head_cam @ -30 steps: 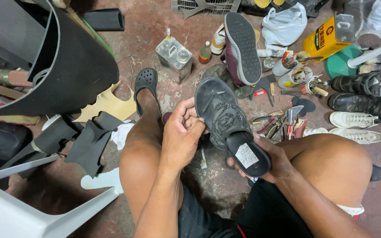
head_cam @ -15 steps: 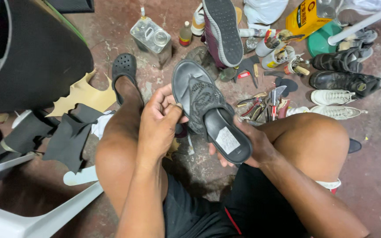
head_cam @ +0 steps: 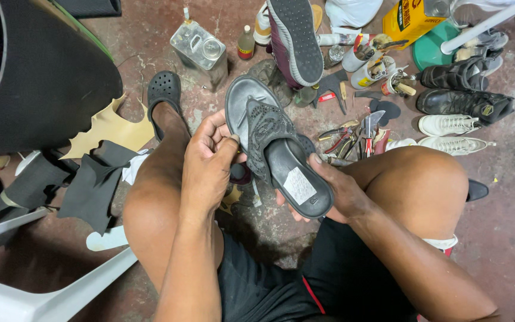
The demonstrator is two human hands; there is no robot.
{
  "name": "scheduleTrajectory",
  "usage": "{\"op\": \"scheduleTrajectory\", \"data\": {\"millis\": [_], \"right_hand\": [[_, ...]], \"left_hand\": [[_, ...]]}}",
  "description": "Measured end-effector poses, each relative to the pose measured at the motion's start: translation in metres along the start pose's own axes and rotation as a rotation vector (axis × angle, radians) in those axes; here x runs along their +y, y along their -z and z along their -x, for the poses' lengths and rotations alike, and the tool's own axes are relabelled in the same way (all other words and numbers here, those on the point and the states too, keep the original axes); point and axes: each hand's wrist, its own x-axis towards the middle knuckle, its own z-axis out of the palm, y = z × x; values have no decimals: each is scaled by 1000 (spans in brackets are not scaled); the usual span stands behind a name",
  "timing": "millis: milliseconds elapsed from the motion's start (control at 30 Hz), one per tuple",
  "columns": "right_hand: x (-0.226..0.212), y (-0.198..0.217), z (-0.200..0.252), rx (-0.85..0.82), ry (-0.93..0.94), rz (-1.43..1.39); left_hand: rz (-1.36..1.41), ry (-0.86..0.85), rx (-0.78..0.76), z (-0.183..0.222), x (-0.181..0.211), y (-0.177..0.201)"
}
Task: The person sews a black strap onto a shoe sole using a needle and thread, trims the strap and sole with scissors, and applies glue to the interior parts of the shoe before pressing them together.
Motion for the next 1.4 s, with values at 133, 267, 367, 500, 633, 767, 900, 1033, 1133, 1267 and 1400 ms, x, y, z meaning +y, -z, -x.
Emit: {"op": "scheduleTrajectory", "data": {"millis": [133, 267, 367, 500, 633, 767, 900, 1033, 1133, 1267, 1400], "right_hand": [[4, 5, -1, -54, 20, -68], [13, 8, -8, 196, 61, -78], [21, 13, -9, 309, 273, 146], [27, 34, -10, 514, 419, 790], [19, 20, -8, 414, 535, 1054], [-1, -13, -12, 343, 453, 656], [-14, -30, -16, 326, 480, 566], [-20, -35, -17, 368, 358, 284], [-18, -32, -17, 346, 360, 219], [-9, -8, -16, 291, 367, 285], [6, 26, -4, 292, 280, 101]], "left_hand": [[13, 4, -10, 1, 1, -1], [-58, -39, 72, 1, 1, -2], [-196, -184, 200, 6, 2, -5], [-437, -271, 98, 27, 11, -17], [-634, -279, 65, 32, 12, -54], [-674, -390, 142, 29, 14, -63], [-618, -403, 163, 28, 15, -64], [-530, -345, 199, 28, 13, -67], [-607, -399, 233, 29, 9, -67], [-601, -444, 148, 27, 10, -54], [-293, -342, 275, 21, 17, -20]]}}
